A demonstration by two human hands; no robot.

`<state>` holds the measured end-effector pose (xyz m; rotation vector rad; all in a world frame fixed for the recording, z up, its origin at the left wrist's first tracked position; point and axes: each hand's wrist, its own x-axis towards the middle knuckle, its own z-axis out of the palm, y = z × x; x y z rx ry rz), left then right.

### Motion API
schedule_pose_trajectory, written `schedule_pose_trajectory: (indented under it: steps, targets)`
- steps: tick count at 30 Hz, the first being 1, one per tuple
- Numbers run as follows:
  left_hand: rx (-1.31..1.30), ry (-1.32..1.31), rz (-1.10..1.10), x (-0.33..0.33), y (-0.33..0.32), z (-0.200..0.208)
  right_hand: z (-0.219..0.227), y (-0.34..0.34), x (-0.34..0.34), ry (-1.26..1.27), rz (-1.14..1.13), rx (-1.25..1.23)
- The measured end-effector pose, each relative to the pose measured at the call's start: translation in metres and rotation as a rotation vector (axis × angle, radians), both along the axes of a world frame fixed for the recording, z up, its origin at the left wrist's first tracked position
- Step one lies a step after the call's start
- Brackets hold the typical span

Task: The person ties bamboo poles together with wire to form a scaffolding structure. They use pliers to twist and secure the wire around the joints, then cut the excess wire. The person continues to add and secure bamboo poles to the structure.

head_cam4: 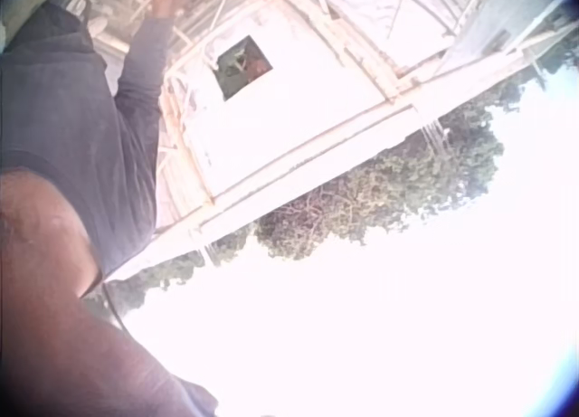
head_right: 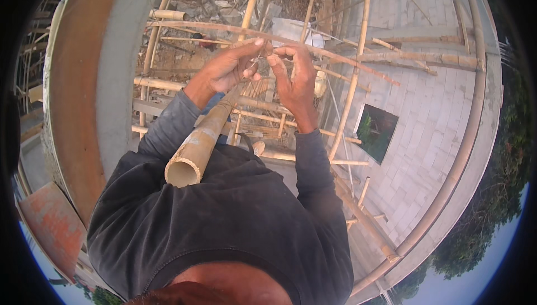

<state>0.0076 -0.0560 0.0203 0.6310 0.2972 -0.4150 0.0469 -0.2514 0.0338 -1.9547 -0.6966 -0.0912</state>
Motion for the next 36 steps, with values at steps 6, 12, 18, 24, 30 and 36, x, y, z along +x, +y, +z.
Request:
schedule_pose_trajectory:
  steps: [6,12,18,24,30,36]
  targets:
    - [0.110,-0.026,0.153,0.007,0.002,-0.002,0.004,-0.006,0.017,0.051,0.023,-0.073]
    - [0.174,-0.074,0.040,-0.003,0.009,0.006,0.009,-0.010,0.033,-0.173,0.015,-0.161]
    - [0.699,-0.258,0.206,-0.012,0.001,0.001,0.034,-0.021,0.039,-0.336,0.070,-0.517]
    - [1.005,-0.353,0.297,-0.022,-0.007,0.005,0.065,-0.024,0.015,-0.171,0.221,-0.448]
    - [1.050,-0.530,0.026,-0.023,-0.004,0.021,0.051,-0.018,0.028,-0.224,-0.053,-0.307]
    - [0.867,-0.675,0.108,-0.026,0.000,0.026,0.016,-0.003,0.029,-0.062,0.031,-0.377]
